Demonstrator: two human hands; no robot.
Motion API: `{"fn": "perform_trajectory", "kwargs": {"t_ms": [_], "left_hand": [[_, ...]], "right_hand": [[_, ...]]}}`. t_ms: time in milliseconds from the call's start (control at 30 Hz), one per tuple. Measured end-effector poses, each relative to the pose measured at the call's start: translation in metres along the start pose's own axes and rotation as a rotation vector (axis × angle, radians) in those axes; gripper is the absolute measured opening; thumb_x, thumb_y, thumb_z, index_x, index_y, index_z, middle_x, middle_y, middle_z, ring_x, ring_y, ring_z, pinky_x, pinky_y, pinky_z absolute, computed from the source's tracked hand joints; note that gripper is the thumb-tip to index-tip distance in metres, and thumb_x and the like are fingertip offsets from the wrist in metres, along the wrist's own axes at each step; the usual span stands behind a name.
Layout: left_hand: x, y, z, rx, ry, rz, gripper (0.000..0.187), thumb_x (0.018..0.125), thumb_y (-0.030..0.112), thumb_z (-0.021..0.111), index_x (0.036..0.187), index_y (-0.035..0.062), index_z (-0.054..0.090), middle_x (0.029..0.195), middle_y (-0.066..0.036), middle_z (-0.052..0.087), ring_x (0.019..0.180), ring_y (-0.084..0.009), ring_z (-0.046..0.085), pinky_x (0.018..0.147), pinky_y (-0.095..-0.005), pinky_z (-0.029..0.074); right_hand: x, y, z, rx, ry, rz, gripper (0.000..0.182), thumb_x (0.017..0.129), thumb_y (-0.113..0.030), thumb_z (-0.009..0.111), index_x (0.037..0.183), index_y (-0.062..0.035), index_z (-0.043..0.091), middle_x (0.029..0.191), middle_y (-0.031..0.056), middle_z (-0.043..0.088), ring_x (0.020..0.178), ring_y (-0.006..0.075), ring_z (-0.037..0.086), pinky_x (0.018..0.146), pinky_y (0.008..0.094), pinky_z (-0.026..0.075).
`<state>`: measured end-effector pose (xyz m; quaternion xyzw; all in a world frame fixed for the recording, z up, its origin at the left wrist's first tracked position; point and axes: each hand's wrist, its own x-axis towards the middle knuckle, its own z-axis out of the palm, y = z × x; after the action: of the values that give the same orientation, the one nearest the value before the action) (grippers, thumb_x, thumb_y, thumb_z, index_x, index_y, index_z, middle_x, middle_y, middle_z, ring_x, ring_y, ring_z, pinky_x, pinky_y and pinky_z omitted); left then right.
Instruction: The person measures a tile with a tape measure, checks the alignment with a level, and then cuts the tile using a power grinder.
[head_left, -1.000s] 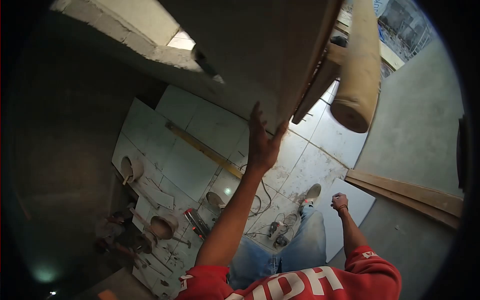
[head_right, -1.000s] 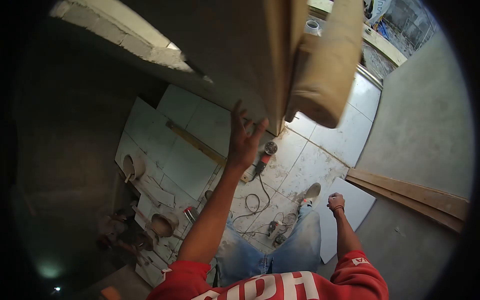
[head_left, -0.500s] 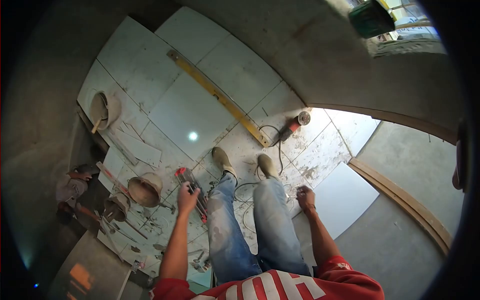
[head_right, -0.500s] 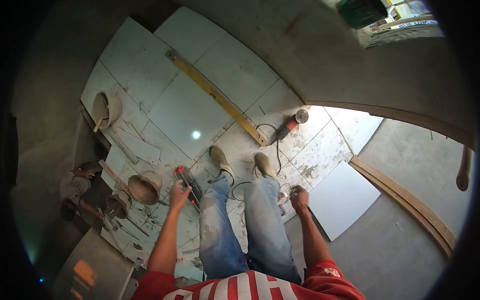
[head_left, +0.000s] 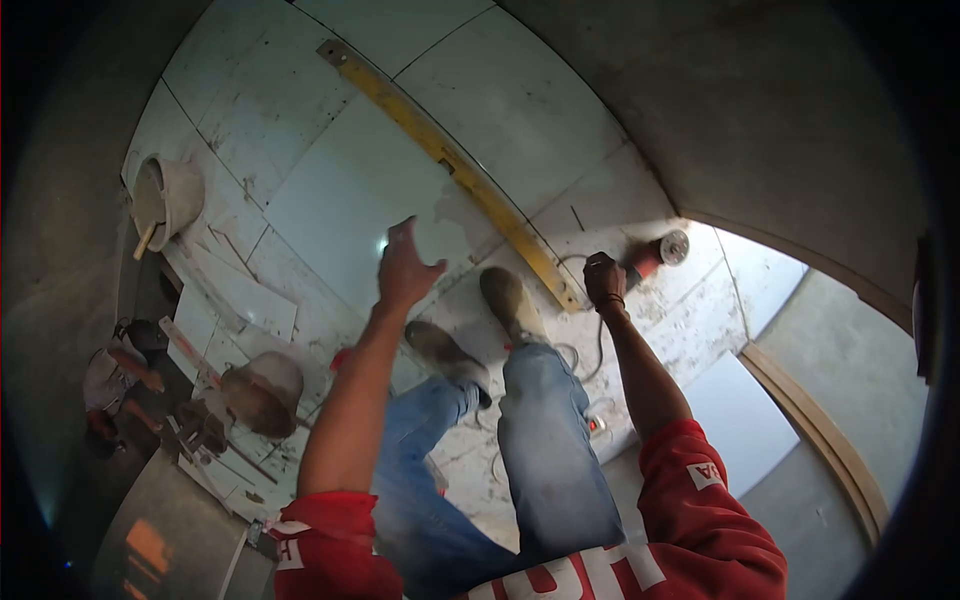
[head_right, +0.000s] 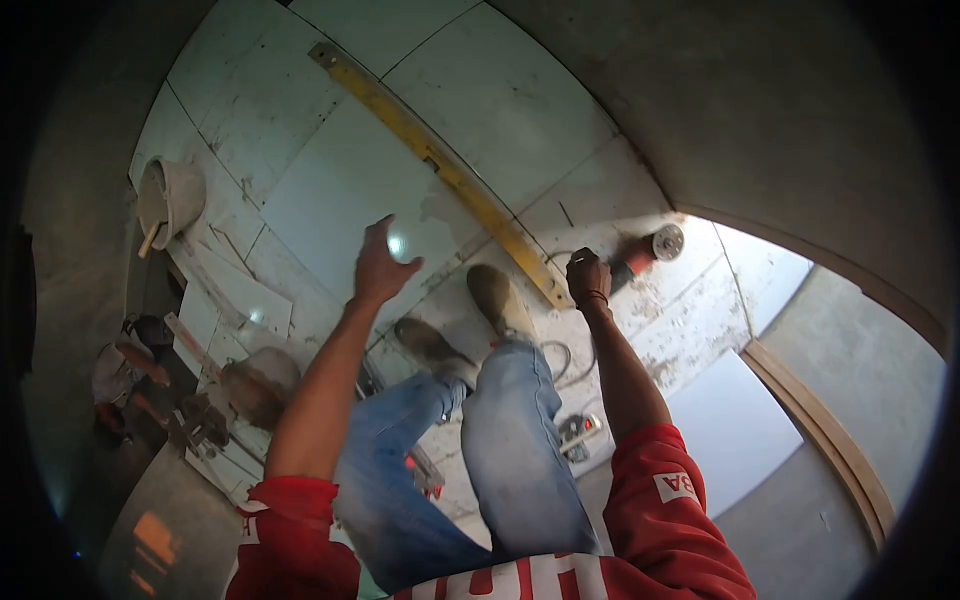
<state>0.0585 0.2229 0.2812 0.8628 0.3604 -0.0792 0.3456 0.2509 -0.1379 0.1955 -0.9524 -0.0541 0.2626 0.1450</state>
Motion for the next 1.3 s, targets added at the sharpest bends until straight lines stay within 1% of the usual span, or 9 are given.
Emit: {"fn": "perform_trajectory", "kwargs": {"t_ms": [133, 333, 567, 733, 800, 867, 933, 1067, 1300], "left_hand": [[0.078, 0.032, 0.069, 0.218, -0.139, -0.115, 0.134, 0.067, 0.044, 0.099, 0.171, 0.01, 0.02, 0.174, -0.019, 0.023, 0.152, -0.0519, 0.035, 0.113, -0.0662, 0.047], [0.139, 0.026, 0.124, 0.315, -0.153, -0.14, 0.154, 0.063, 0.052, 0.101, 0.174, 0.0115, 0.002, 0.18, -0.018, -0.001, 0.16, -0.0576, 0.015, 0.112, -0.0832, 0.037], [0.152, -0.001, 0.158, 0.255, -0.079, -0.108, 0.16, 0.056, 0.058, 0.103, 0.172, 0.0056, 0.007, 0.18, -0.018, 0.004, 0.159, -0.0571, 0.016, 0.113, -0.0828, 0.034], [0.152, -0.005, 0.176, 0.262, -0.06, -0.125, 0.162, 0.054, 0.061, 0.103, 0.172, 0.0055, 0.007, 0.179, -0.019, 0.007, 0.16, -0.0555, 0.017, 0.112, -0.0808, 0.036], [0.153, -0.004, 0.179, 0.314, -0.033, -0.128, 0.164, 0.052, 0.063, 0.103, 0.172, 0.0057, 0.007, 0.18, -0.019, 0.008, 0.16, -0.0546, 0.018, 0.112, -0.0799, 0.037], [0.154, 0.0, 0.182, 0.351, -0.039, -0.131, 0.164, 0.052, 0.064, 0.102, 0.172, 0.0058, 0.007, 0.18, -0.02, 0.009, 0.16, -0.0544, 0.019, 0.112, -0.0802, 0.036], [0.156, 0.002, 0.185, 0.394, -0.046, -0.13, 0.165, 0.051, 0.065, 0.102, 0.172, 0.0059, 0.007, 0.179, -0.02, 0.009, 0.16, -0.0543, 0.02, 0.113, -0.0805, 0.035], [0.158, 0.005, 0.188, 0.455, -0.06, -0.15, 0.167, 0.051, 0.069, 0.1, 0.173, 0.0053, 0.005, 0.18, -0.02, 0.009, 0.16, -0.0537, 0.02, 0.113, -0.0818, 0.033], [0.162, 0.015, 0.187, 0.519, -0.113, -0.193, 0.166, 0.056, 0.067, 0.1, 0.172, 0.0027, 0.001, 0.179, -0.021, 0.009, 0.159, -0.0544, 0.023, 0.116, -0.0815, 0.032]], "right_hand": [[0.076, 0.02, 0.06, 0.061, 0.107, -0.152, 0.023, 0.091, -0.024, 0.075, 0.112, -0.0156, 0.075, 0.108, 0.0146, 0.079, 0.1, 0.0383, 0.076, 0.086, 0.0485, 0.06], [0.101, 0.009, 0.116, 0.067, 0.26, -0.271, 0.044, 0.09, -0.022, 0.083, 0.128, -0.0117, 0.064, 0.115, 0.0124, 0.067, 0.097, 0.0327, 0.072, 0.081, 0.0456, 0.059], [0.117, 0.027, 0.143, 0.211, 0.443, -0.195, 0.034, 0.092, -0.019, 0.078, 0.122, -0.0088, 0.065, 0.112, 0.0161, 0.066, 0.101, 0.041, 0.067, 0.084, 0.0508, 0.056], [0.126, 0.03, 0.141, 0.116, 0.406, -0.349, 0.01, 0.095, -0.01, 0.07, 0.102, -0.0053, 0.065, 0.102, 0.0183, 0.066, 0.096, 0.0423, 0.067, 0.082, 0.0517, 0.054], [0.123, 0.014, 0.134, 0.068, 0.467, -0.443, 0.011, 0.097, -0.009, 0.069, 0.106, -0.0054, 0.064, 0.097, 0.0186, 0.07, 0.09, 0.0425, 0.069, 0.078, 0.0513, 0.056], [0.115, -0.004, 0.13, 0.337, 0.265, -0.336, 0.011, 0.099, -0.008, 0.066, 0.109, -0.0052, 0.062, 0.09, 0.0172, 0.074, 0.082, 0.0412, 0.073, 0.072, 0.0492, 0.057], [0.112, -0.018, 0.13, 0.415, 0.178, -0.431, 0.011, 0.104, -0.008, 0.063, 0.115, -0.0043, 0.062, 0.082, 0.0139, 0.077, 0.074, 0.0301, 0.078, 0.068, 0.0395, 0.059], [0.1, -0.037, 0.138, 0.518, 0.029, -0.402, 0.014, 0.101, -0.008, 0.068, 0.114, -0.0051, 0.072, 0.083, 0.0155, 0.076, 0.073, 0.0257, 0.078, 0.068, 0.0389, 0.059], [0.1, -0.049, 0.147, 0.454, 0.097, -0.518, 0.012, 0.095, -0.011, 0.071, 0.105, -0.0061, 0.076, 0.089, 0.0145, 0.075, 0.076, 0.0365, 0.073, 0.068, 0.0453, 0.058]]}}
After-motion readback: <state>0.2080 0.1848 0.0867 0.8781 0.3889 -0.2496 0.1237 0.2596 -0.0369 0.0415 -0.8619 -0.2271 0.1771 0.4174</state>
